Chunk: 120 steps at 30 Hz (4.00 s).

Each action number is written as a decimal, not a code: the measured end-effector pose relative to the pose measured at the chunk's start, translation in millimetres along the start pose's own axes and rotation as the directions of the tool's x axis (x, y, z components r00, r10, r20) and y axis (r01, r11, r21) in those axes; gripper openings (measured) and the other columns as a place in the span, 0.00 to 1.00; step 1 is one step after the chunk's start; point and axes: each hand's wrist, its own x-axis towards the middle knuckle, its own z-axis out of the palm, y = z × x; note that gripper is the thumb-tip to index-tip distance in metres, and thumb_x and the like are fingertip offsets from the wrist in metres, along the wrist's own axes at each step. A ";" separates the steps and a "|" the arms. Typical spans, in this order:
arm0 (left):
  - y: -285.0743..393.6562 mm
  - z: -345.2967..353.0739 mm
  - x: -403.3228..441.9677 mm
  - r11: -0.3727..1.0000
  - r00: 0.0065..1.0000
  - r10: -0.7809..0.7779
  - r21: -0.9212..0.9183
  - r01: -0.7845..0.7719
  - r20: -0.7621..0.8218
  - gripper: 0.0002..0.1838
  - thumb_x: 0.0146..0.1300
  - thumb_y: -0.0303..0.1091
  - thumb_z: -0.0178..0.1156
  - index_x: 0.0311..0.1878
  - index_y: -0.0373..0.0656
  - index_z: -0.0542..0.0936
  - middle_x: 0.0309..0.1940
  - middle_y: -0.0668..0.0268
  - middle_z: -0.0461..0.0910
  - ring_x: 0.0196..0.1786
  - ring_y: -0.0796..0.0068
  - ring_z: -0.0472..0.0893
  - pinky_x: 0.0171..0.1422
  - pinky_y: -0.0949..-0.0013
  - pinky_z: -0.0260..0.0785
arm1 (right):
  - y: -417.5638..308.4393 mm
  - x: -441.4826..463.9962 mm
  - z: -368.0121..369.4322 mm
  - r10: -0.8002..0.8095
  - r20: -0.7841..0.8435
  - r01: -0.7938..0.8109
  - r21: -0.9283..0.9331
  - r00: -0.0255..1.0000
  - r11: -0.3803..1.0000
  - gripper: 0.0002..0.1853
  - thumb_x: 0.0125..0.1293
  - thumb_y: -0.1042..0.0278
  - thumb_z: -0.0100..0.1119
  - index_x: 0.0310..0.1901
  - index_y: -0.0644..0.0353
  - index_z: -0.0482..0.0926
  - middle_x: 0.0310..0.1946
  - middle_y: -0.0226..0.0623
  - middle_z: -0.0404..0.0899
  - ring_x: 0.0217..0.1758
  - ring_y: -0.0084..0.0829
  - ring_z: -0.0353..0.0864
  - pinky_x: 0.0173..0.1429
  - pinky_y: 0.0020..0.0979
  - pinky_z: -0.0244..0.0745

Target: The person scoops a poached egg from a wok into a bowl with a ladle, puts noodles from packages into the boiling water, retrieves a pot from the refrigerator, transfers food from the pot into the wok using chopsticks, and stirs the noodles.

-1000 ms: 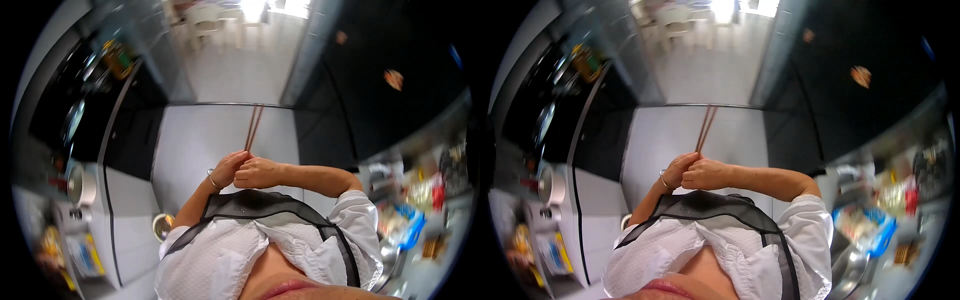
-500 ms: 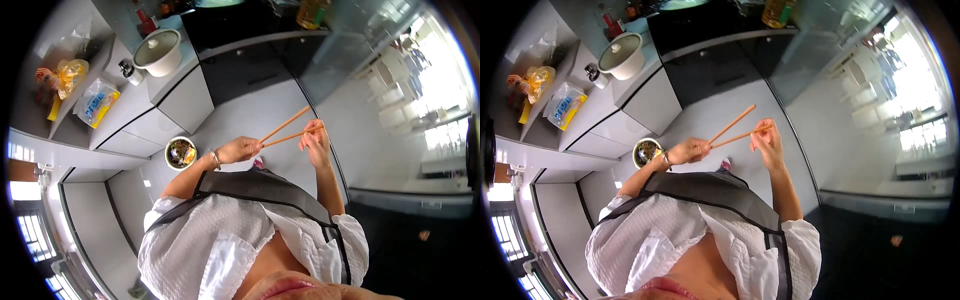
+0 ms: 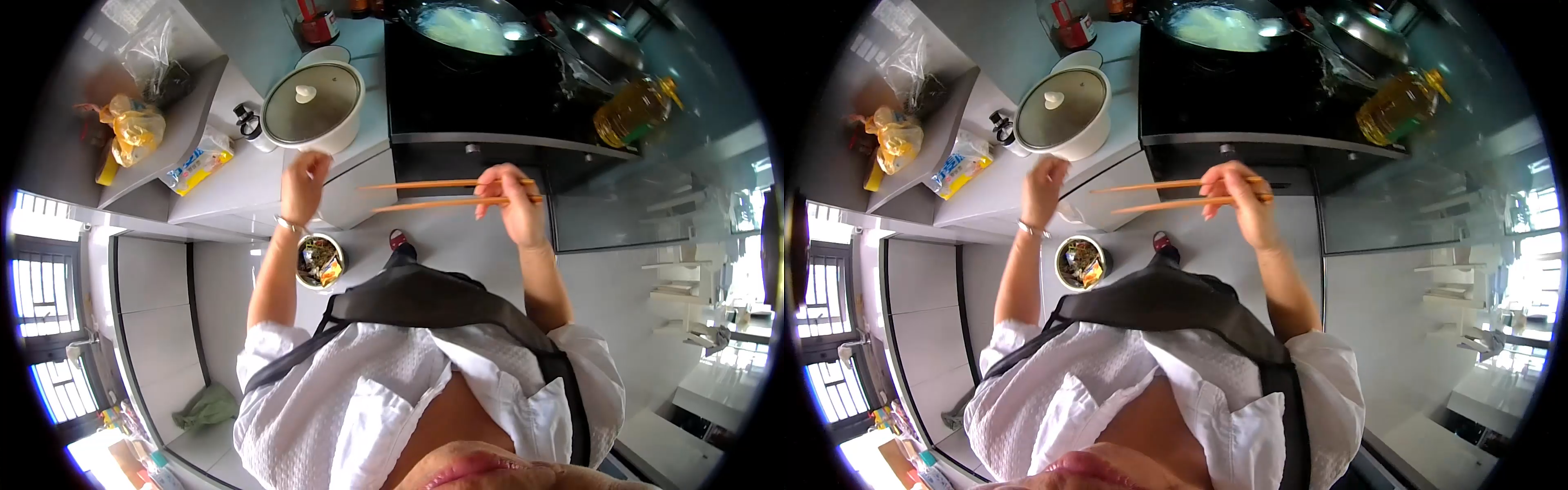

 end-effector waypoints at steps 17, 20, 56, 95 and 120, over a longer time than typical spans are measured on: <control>-37.0 55.2 274.1 0.732 0.954 -0.284 0.622 0.280 -0.095 0.20 0.59 0.45 0.48 0.48 0.39 0.67 0.30 0.47 0.79 0.37 0.47 0.79 0.40 0.51 0.72 | 20.5 246.2 -113.7 -0.002 -0.131 0.001 -0.015 0.991 1.000 0.16 0.70 0.60 0.39 0.39 0.66 0.73 0.29 0.39 0.76 0.25 0.28 0.77 0.28 0.26 0.76; -14.6 77.4 280.2 0.726 0.942 -0.324 0.614 0.309 -0.090 0.19 0.58 0.43 0.50 0.46 0.39 0.68 0.30 0.46 0.79 0.36 0.47 0.79 0.40 0.51 0.71 | 16.6 276.9 -135.5 0.000 -0.091 0.001 0.014 0.996 1.000 0.17 0.70 0.59 0.40 0.39 0.66 0.73 0.29 0.40 0.76 0.25 0.28 0.78 0.28 0.26 0.76; -24.4 37.5 224.2 0.289 0.774 -0.607 -0.957 0.004 -0.180 0.12 0.65 0.37 0.51 0.44 0.38 0.72 0.31 0.63 0.75 0.28 0.70 0.75 0.28 0.70 0.70 | 136.7 394.3 -85.2 0.102 0.157 -0.014 -0.482 0.982 0.876 0.11 0.65 0.66 0.47 0.32 0.64 0.76 0.22 0.35 0.77 0.22 0.23 0.77 0.27 0.23 0.71; -21.2 50.9 235.5 0.317 0.807 -0.572 -0.947 0.056 -0.143 0.17 0.62 0.42 0.50 0.51 0.46 0.71 0.37 0.65 0.72 0.34 0.71 0.73 0.29 0.74 0.64 | 146.3 363.9 -119.3 0.258 0.143 -0.258 -0.018 0.956 0.966 0.15 0.68 0.64 0.43 0.38 0.67 0.76 0.30 0.39 0.79 0.28 0.26 0.80 0.34 0.23 0.76; -30.8 47.0 227.0 0.332 0.854 -0.487 -0.943 -0.011 -0.182 0.18 0.59 0.32 0.56 0.53 0.44 0.69 0.41 0.60 0.72 0.39 0.67 0.74 0.36 0.70 0.67 | 112.1 347.8 -115.6 0.080 0.362 0.097 -0.448 0.929 0.889 0.13 0.70 0.62 0.44 0.39 0.62 0.74 0.31 0.29 0.74 0.30 0.17 0.75 0.32 0.17 0.67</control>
